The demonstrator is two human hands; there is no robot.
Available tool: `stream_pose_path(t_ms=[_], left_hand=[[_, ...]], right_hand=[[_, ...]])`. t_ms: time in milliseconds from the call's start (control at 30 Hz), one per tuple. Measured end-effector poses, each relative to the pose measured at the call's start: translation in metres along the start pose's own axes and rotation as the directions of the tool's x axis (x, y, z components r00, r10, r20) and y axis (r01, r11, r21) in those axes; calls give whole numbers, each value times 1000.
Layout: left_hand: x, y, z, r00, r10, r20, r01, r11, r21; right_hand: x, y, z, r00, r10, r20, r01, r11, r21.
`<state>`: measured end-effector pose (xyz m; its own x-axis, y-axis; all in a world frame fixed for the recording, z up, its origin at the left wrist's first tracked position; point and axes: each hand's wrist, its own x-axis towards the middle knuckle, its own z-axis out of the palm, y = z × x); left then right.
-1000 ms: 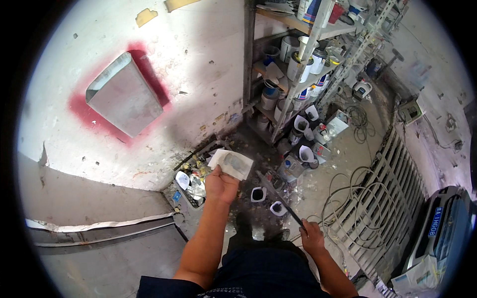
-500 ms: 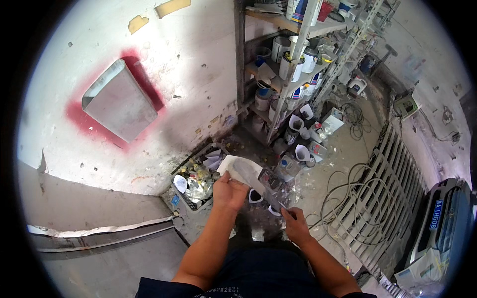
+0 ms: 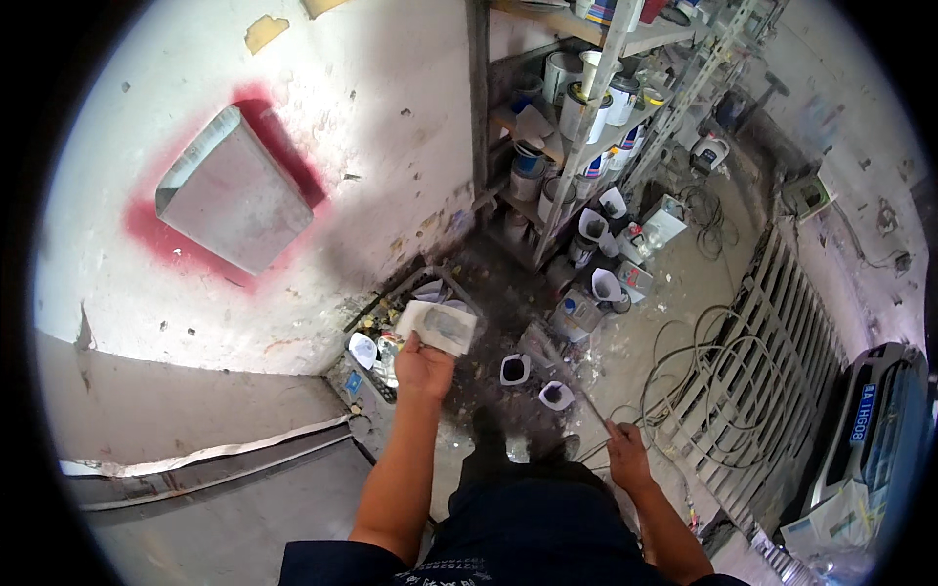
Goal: The person pours liquid from a large white container into a small plastic cup using a funnel. They then use a metal stick to stir the contents of a paint bucket. Finally, they pour the mixed liquid from the cup into a larger bucket using a funnel.
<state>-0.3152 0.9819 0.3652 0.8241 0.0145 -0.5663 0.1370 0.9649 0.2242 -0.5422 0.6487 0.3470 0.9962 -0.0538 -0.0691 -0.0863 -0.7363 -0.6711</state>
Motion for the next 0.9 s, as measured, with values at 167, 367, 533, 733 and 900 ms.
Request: stream_pose_path(t_ms=[167,367,533,733,900], left_hand=[[86,53,-95,991,65,-114,-57,996,68],[128,130,-247,900,177,-398,162,711,684],[106,104,-319,918,95,-386,369,158,916],[49,-11,-263,915,36,-403,395,131,909],[25,-74,-190,955,-175,-238,171,-331,928]], right_hand=[[2,-13,-12,902,349,255,-432,716,548],[-4,-33,-22,810,443,385,-572,450,686],[-18,-30,-28,778,501,379,-613,478,628],[-48,4,-39,786,547,286,-583,503,638],[-90,65,-53,702,710,61,-441,366,819]])
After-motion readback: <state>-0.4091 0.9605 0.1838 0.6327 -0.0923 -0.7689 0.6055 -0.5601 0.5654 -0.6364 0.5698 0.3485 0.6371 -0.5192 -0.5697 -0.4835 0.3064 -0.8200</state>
